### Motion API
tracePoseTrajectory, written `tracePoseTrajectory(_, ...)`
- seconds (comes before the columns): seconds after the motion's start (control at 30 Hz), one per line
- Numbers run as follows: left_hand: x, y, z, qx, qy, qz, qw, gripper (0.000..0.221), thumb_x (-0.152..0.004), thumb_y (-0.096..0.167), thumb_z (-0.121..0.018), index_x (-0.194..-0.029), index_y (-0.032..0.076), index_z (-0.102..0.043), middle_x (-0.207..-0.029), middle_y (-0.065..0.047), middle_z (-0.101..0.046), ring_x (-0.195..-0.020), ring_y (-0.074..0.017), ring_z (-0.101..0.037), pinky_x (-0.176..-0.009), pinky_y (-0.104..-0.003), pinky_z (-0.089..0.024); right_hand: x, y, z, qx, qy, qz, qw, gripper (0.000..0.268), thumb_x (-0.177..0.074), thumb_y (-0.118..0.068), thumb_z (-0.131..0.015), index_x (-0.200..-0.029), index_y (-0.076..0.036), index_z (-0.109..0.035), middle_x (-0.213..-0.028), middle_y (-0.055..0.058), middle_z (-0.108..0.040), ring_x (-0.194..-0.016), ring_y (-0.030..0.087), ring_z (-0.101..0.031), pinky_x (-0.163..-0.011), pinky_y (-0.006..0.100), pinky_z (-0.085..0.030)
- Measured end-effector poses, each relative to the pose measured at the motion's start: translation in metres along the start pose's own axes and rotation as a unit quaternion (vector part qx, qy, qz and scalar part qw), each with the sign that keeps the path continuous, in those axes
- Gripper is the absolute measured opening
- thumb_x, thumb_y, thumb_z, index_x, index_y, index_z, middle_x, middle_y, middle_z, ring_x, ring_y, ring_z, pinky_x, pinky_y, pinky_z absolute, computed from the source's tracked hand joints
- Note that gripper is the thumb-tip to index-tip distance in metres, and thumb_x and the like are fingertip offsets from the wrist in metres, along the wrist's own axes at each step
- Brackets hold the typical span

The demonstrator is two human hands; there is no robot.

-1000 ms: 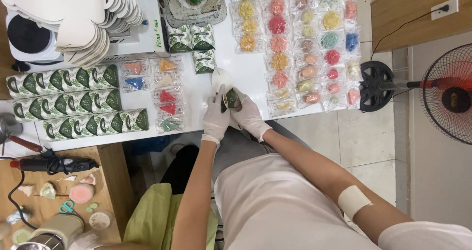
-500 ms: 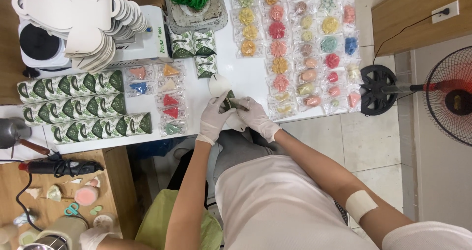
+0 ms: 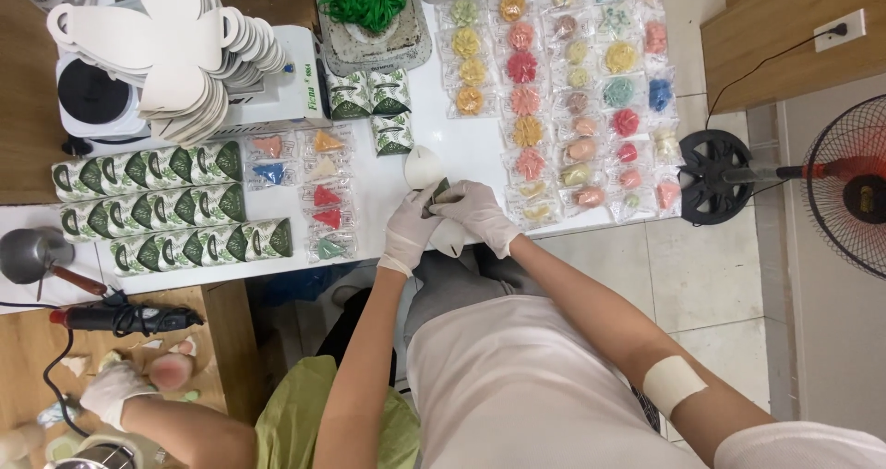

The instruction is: The person picks up flat butterfly-shaped cardstock pieces and folds them into three-dimensional boxes, then places wrapped items inside each box and closes them.

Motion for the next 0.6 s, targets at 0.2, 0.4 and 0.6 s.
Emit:
tracePoseTrajectory(0.2, 0.004, 0.011, 0.002, -0.047, 0.022, -0.010, 0.999, 0.063, -0.081, 0.019, -0.076, -0.140, 0.010, -0.058, -0.117, -0.014, -0.064, -0.094, -0.0282, -0.067, -0.084, -0.036, -0.054, 0.008, -0.015, 0.008, 0.070, -0.006, 0.029, 0.997, 0.026, -0.079, -0.021, -0.084, -0.095, -0.001, -0.080, -0.097, 0.011, -0.078, -0.085, 0.021, -0.074, -0.081, 0.030, -0.058)
tracePoseTrajectory(0.4, 0.016, -0.004, -0.003, -0.223, 0.108, -0.126, 0.960, 0.022, -0.097, 0.025, -0.070, -0.115, 0.012, -0.071, -0.107, -0.007, -0.071, -0.095, -0.0268, -0.069, -0.079, -0.038, -0.055, 0.003, -0.041, -0.004, 0.358, -0.022, 0.267, 0.894, 0.016, -0.083, -0.025, -0.077, -0.088, -0.010, -0.079, -0.096, 0.011, -0.072, -0.091, 0.032, -0.069, -0.083, 0.041, -0.054)
tracePoseTrajectory(0.6, 0.024, 0.010, 0.000, -0.312, 0.146, -0.154, 0.926, 0.016, -0.094, 0.028, -0.069, -0.104, 0.015, -0.072, -0.093, -0.002, -0.070, -0.092, -0.0242, -0.067, -0.077, -0.038, -0.055, 0.013, -0.048, -0.017, 0.459, -0.025, 0.334, 0.823, 0.017, -0.082, -0.026, -0.076, -0.095, -0.015, -0.076, -0.093, 0.009, -0.065, -0.090, 0.029, -0.066, -0.080, 0.042, -0.054)
Point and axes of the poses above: each hand's wrist, its own x-axis away from the middle knuckle, its own z-axis out of the back of the hand, y = z × x, the point moved 10 cm from there along -x, towards the middle knuckle
